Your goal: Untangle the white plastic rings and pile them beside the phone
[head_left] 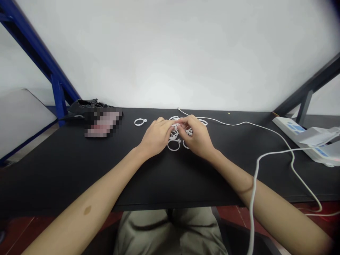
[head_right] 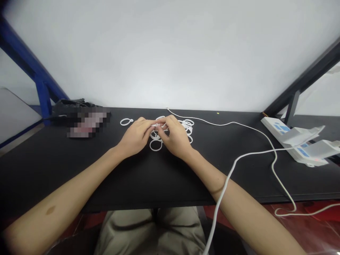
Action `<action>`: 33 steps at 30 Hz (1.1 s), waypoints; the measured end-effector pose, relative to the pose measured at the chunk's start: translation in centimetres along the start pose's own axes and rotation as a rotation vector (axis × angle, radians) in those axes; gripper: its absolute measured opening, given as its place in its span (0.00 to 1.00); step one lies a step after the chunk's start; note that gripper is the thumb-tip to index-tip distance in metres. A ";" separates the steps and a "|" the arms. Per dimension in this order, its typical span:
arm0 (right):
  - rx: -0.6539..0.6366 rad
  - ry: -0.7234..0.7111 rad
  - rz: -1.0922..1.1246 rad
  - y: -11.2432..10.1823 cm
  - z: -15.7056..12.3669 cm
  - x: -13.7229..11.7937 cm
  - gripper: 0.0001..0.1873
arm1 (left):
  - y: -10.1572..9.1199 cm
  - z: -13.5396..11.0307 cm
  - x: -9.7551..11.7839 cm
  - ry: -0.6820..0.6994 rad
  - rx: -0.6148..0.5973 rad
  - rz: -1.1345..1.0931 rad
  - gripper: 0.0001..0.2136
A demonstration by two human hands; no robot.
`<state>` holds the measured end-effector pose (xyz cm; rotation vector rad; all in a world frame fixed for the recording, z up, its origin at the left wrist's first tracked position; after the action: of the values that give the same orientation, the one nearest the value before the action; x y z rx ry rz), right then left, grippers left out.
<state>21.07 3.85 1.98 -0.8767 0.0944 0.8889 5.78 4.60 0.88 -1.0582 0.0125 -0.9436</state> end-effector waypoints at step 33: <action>-0.051 0.040 0.038 0.1 -0.1 -0.1 0.08 | 0.0 -0.2 0.3 -0.087 -0.052 -0.004 0.16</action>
<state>20.95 3.77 1.94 -0.9434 0.1242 0.9126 5.89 4.24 0.91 -1.1466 -0.0378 -0.9043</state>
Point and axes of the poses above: each hand's wrist, its own z-axis towards the middle knuckle, its own y-axis out of the palm, x = y × z, the point moved 3 cm from there along z, towards the middle knuckle, and after that the axes turned 5 degrees about -z, right-handed, at the moved point
